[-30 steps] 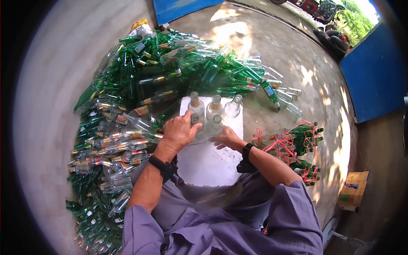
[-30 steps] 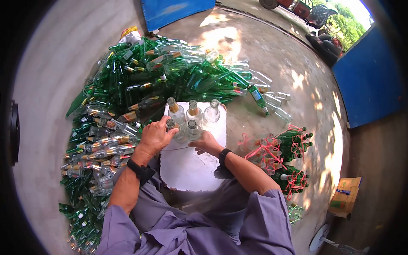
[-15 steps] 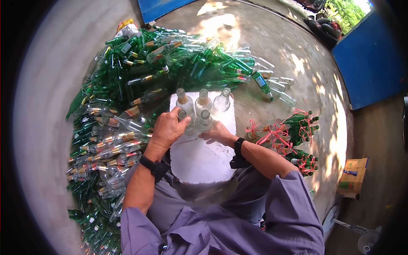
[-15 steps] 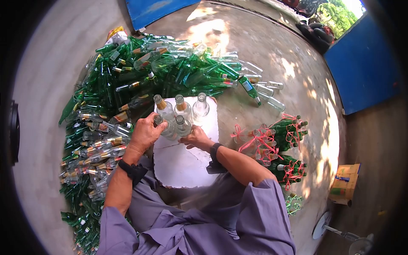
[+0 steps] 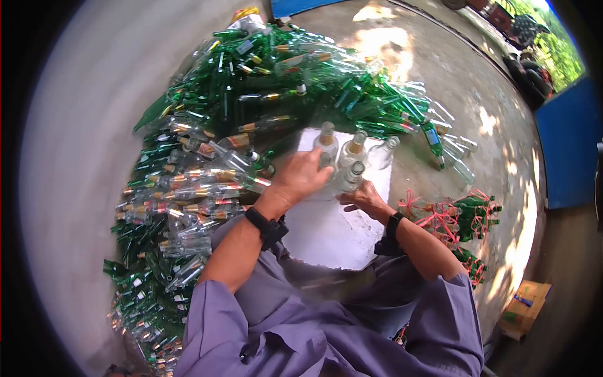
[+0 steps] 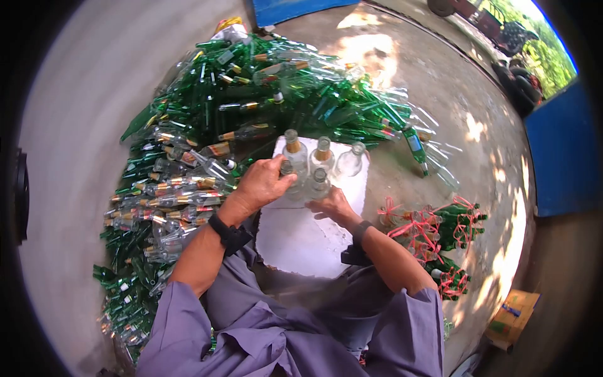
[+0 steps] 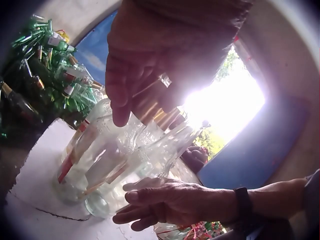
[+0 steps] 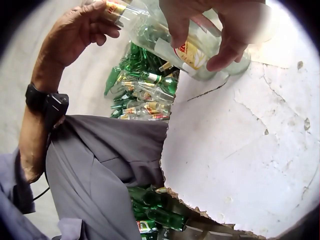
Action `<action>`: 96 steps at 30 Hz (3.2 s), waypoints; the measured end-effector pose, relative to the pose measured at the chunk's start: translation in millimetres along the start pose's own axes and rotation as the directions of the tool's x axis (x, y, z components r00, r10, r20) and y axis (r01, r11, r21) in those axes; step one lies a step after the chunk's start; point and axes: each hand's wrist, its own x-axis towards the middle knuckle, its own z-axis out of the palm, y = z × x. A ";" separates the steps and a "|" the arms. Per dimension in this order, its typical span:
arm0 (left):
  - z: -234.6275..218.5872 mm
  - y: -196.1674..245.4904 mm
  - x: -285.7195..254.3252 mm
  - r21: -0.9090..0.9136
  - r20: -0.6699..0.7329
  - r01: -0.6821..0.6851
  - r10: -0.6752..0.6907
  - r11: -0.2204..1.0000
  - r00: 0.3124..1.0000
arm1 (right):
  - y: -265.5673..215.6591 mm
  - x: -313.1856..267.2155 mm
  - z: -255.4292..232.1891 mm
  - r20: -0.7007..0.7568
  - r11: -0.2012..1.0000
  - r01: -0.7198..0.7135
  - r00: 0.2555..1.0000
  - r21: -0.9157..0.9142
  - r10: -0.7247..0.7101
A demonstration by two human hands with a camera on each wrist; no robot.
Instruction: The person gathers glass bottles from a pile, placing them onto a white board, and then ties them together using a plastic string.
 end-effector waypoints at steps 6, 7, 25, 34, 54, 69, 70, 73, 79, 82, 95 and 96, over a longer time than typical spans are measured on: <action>0.9 -2.9 -4.6 0.141 0.040 -0.049 0.043 0.989 0.998 | 0.3 0.9 -0.7 -0.056 0.993 -0.111 0.992 -0.037 0.109; -3.0 -7.8 -10.5 0.187 0.026 -0.049 0.045 0.981 0.999 | -1.5 5.3 2.7 -0.041 0.991 -0.127 0.991 -0.051 0.125; -60.9 -22.9 -40.5 0.126 -0.145 0.077 -0.059 0.989 0.988 | -20.5 -21.1 -9.8 -0.088 0.773 -0.093 0.995 -0.628 0.047; -154.1 -32.1 -94.6 -0.399 -0.213 0.079 -0.176 0.914 0.961 | -81.8 -90.3 12.6 0.031 0.508 0.113 0.985 -0.854 -0.168; -15.6 -341.7 -204.5 -0.290 -0.104 0.652 -0.700 0.701 0.707 | -91.9 -152.8 14.1 -0.070 0.628 -0.069 0.997 -0.775 0.023; -9.1 -394.1 -83.4 -0.086 -0.154 0.655 -0.660 0.750 0.735 | -77.0 -130.2 0.4 -0.171 0.718 -0.250 0.968 -0.649 0.183; -8.0 -395.5 -82.4 -0.044 -0.189 0.631 -0.627 0.774 0.756 | -77.7 -128.3 0.5 -0.164 0.713 -0.233 0.972 -0.661 0.165; -10.7 -393.6 -82.3 0.053 -0.199 0.653 -0.633 0.755 0.748 | -75.7 -124.7 -1.7 -0.171 0.712 -0.208 0.977 -0.671 0.125; -9.4 -395.1 -89.0 0.012 -0.240 0.705 -0.682 0.709 0.691 | -79.5 -124.1 -0.7 -0.140 0.710 -0.154 0.987 -0.687 0.079; -5.8 -390.0 -92.8 0.111 -0.295 0.710 -0.659 0.695 0.692 | -76.7 -126.4 -0.9 -0.151 0.714 -0.138 0.987 -0.687 0.045; 2.0 -314.7 -131.7 -0.146 -0.091 0.493 -0.507 0.858 0.857 | -84.8 -136.1 1.0 -0.108 0.650 -0.013 0.988 -0.759 -0.107; 1.8 -298.4 -130.0 -0.157 -0.047 0.522 -0.535 0.838 0.844 | -82.1 -137.3 0.2 -0.089 0.656 0.026 0.986 -0.755 -0.142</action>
